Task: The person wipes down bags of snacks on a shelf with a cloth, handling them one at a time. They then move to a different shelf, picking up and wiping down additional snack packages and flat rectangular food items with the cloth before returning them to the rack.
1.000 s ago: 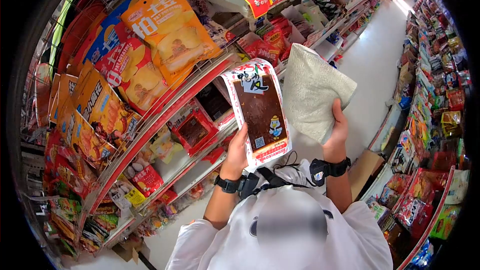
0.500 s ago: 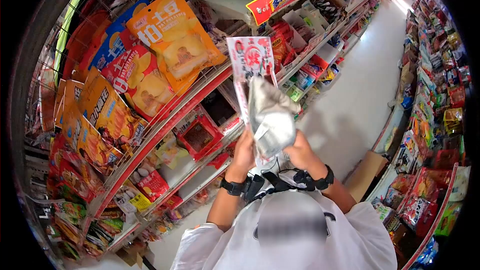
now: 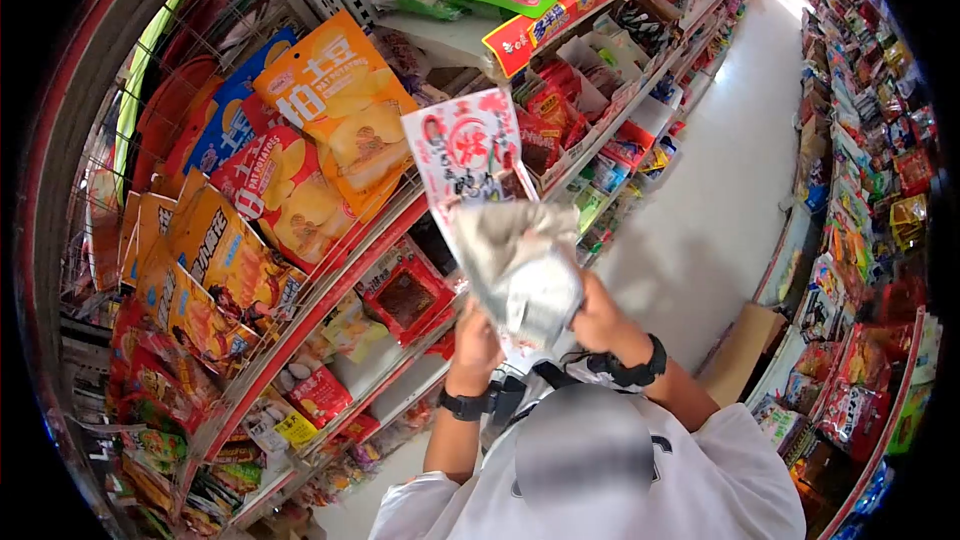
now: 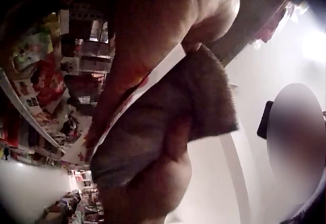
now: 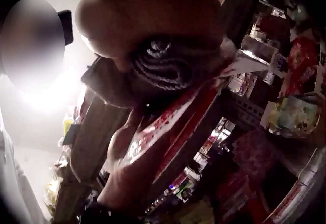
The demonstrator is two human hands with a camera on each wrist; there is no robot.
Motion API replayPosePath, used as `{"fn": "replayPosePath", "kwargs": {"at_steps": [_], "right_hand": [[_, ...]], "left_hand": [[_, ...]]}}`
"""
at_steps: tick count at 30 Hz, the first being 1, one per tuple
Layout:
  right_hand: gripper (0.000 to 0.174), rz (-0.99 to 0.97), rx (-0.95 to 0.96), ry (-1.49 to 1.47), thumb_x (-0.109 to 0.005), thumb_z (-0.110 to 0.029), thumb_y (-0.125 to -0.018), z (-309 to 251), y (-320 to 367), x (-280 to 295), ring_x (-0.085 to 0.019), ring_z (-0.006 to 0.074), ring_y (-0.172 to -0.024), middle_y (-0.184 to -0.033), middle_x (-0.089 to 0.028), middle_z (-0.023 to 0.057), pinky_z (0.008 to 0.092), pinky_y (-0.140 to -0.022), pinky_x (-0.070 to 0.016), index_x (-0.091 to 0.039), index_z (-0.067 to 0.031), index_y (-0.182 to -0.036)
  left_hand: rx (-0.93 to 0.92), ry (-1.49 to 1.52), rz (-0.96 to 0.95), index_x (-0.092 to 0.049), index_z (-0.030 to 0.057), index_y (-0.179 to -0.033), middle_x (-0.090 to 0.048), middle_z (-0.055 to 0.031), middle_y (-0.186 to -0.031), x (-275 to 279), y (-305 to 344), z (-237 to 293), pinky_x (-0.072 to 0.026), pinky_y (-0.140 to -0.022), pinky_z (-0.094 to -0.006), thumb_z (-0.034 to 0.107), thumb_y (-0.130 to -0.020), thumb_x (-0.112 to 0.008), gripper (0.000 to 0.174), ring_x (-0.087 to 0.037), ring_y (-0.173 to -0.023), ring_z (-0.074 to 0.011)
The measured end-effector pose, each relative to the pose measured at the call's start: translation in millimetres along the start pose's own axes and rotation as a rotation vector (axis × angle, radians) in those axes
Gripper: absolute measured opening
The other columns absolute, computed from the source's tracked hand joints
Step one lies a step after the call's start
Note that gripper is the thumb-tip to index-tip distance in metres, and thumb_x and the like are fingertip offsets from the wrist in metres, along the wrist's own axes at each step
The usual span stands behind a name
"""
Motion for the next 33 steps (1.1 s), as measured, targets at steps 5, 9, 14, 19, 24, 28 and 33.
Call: {"fn": "replayPosePath", "kwargs": {"at_steps": [5,9,14,19,24,28,33], "right_hand": [[0.04,0.134,0.009,-0.108,-0.046,0.001,-0.069,-14,-32,15,-0.045,0.0131,-0.096,-0.106,-0.051,0.0052,0.0257,-0.087,-0.0329,-0.046,0.0016,-0.109],[0.052,-0.079,0.286,0.408,-0.052,-0.005,-0.063,-50,-20,-22,-0.018,0.0277,-0.125,-0.127,-0.035,0.016,0.0404,-0.103,-0.0032,-0.044,-0.005,-0.115],[0.045,-0.166,0.332,0.477,-0.054,-0.006,-0.067,-34,3,-20,-0.036,0.0219,-0.117,-0.121,-0.043,0.0143,0.0388,-0.101,-0.0173,-0.049,-0.0062,-0.112],[0.031,0.214,-0.085,-0.15,-0.051,0.002,-0.069,-18,-18,16,-0.052,0.0123,-0.086,-0.093,-0.059,0.0035,0.0273,-0.081,-0.039,-0.053,0.0024,-0.1],[0.043,-0.067,0.301,0.432,-0.054,-0.002,-0.063,-53,-17,-24,-0.034,0.0265,-0.118,-0.116,-0.046,0.0166,0.0365,-0.101,-0.0185,-0.051,-0.0018,-0.106],[0.041,-0.394,0.459,0.421,-0.051,-0.006,-0.066,-31,12,-27,-0.033,0.0305,-0.118,-0.118,-0.045,0.0175,0.0446,-0.101,-0.0161,-0.051,-0.0026,-0.107],[0.035,0.155,-0.186,-0.511,-0.044,-0.001,-0.078,88,48,62,-0.049,0.0171,-0.098,-0.112,-0.049,0.0069,0.032,-0.087,-0.0395,-0.043,-0.0022,-0.114]], "left_hand": [[0.005,-0.29,0.116,-0.035,0.0104,-0.092,-0.034,0.0019,-0.083,19,10,-34,-0.0308,-0.066,-0.0241,0.039,-0.087,-0.037,0.029,-0.035,-0.075,-0.0097],[-0.159,-0.079,0.014,-0.026,-0.0014,-0.125,-0.04,-0.0147,-0.122,-9,19,10,-0.0362,-0.092,-0.037,0.029,-0.086,-0.039,0.052,-0.043,-0.11,-0.0251],[-0.152,0.114,0.073,-0.025,0.0036,-0.125,-0.038,-0.0136,-0.123,-2,20,36,-0.0352,-0.092,-0.0398,0.035,-0.089,-0.03,0.048,-0.041,-0.111,-0.0272],[-0.137,-0.25,0.235,-0.039,0.004,-0.108,-0.049,-0.0046,-0.104,8,24,12,-0.0388,-0.085,-0.0307,0.038,-0.088,-0.036,0.04,-0.047,-0.098,-0.0161],[-0.243,-0.122,0.148,-0.03,0.0015,-0.123,-0.044,-0.0129,-0.118,-2,20,29,-0.0409,-0.086,-0.036,0.032,-0.087,-0.039,0.048,-0.048,-0.103,-0.0233],[-0.37,-0.073,0.108,-0.03,0.0034,-0.121,-0.045,-0.0147,-0.115,0,30,68,-0.0415,-0.085,-0.0392,0.033,-0.09,-0.03,0.043,-0.049,-0.102,-0.0264],[-0.568,-0.248,0.249,-0.028,0.0003,-0.121,-0.043,-0.0114,-0.115,-26,36,98,-0.0374,-0.088,-0.0352,0.01,-0.083,-0.046,0.043,-0.046,-0.103,-0.0227]]}}
Point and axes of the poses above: each hand's wrist, its own y-axis away from the middle knuckle, its own x-axis out of the back of the hand, z = x × y, the point moved 7 cm from there along -y, towards the middle knuckle
